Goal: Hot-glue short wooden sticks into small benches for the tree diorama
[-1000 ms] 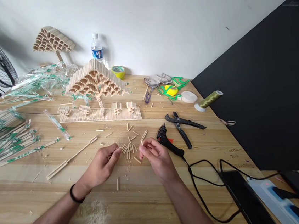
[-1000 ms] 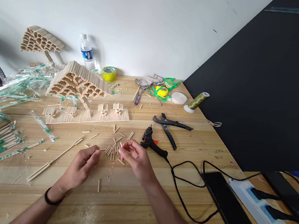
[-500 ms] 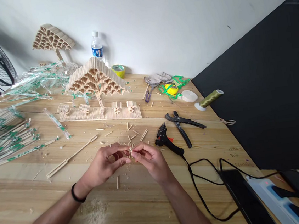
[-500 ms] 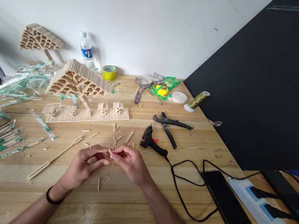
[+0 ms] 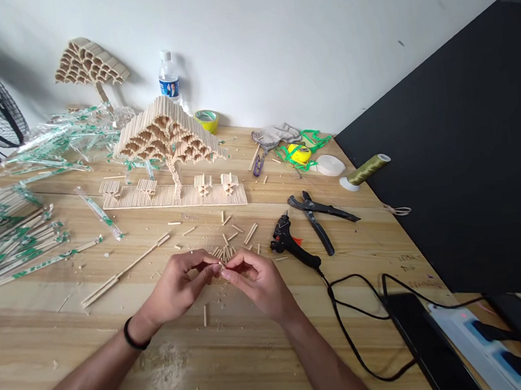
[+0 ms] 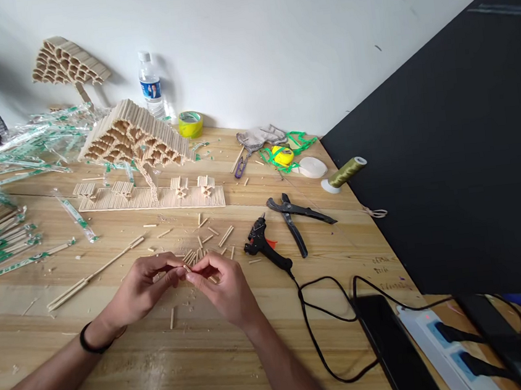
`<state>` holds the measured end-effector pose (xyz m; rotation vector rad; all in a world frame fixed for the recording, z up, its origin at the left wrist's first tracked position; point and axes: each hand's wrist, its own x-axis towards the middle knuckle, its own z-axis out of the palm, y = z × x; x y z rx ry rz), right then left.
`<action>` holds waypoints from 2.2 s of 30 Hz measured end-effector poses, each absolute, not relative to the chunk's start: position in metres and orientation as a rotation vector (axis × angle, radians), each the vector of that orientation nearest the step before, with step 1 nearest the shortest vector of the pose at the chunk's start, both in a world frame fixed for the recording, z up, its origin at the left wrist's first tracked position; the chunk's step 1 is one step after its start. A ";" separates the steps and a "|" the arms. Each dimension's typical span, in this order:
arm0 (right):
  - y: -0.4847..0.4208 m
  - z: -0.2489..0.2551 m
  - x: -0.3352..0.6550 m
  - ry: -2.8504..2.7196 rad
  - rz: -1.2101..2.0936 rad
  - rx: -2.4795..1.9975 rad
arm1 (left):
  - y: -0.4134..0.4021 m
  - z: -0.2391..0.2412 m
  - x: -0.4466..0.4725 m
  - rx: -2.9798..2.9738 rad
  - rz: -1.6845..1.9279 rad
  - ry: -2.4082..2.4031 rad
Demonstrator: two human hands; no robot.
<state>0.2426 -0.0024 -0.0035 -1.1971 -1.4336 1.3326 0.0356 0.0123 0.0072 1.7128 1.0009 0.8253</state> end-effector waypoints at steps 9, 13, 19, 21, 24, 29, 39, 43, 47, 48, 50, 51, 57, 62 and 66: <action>-0.003 0.001 0.241 -1.512 1.332 -1.222 | 0.013 0.015 0.035 1.844 0.795 0.988; -0.003 0.001 0.241 -1.515 1.324 -1.232 | 0.012 0.012 0.037 1.866 0.801 0.969; -0.004 -0.001 0.242 -1.444 1.419 -1.172 | 0.012 0.007 0.039 1.796 0.815 0.938; -0.004 -0.002 0.242 -1.418 1.455 -1.157 | 0.012 0.006 0.039 1.763 0.826 0.940; -0.003 -0.004 0.242 -1.391 1.476 -1.145 | 0.011 0.006 0.038 1.702 0.830 0.960; -0.003 -0.004 0.242 -1.402 1.450 -1.171 | 0.011 0.005 0.038 1.648 0.863 0.971; -0.004 0.001 0.242 -1.454 1.434 -1.204 | 0.013 0.007 0.038 1.637 0.842 0.970; -0.004 0.002 0.241 -1.477 1.418 -1.209 | 0.012 0.008 0.038 1.619 0.815 0.964; -0.005 0.003 0.241 -1.480 1.422 -1.205 | 0.012 0.006 0.037 1.619 0.811 0.946; -0.005 0.003 0.241 -1.479 1.425 -1.205 | 0.012 0.006 0.037 1.618 0.809 0.940; -0.005 0.004 0.241 -1.484 1.429 -1.203 | 0.012 0.005 0.036 1.611 0.805 0.925; -0.005 0.004 0.241 -1.492 1.428 -1.203 | 0.012 0.005 0.036 1.604 0.803 0.915; -0.005 0.004 0.240 -1.513 1.442 -1.165 | 0.011 0.007 0.039 1.589 0.779 0.856; -0.004 0.003 0.240 -1.472 1.489 -1.102 | 0.009 0.007 0.041 1.583 0.771 0.859; -0.004 0.003 0.240 -1.461 1.503 -1.104 | 0.010 0.006 0.040 1.557 0.760 0.879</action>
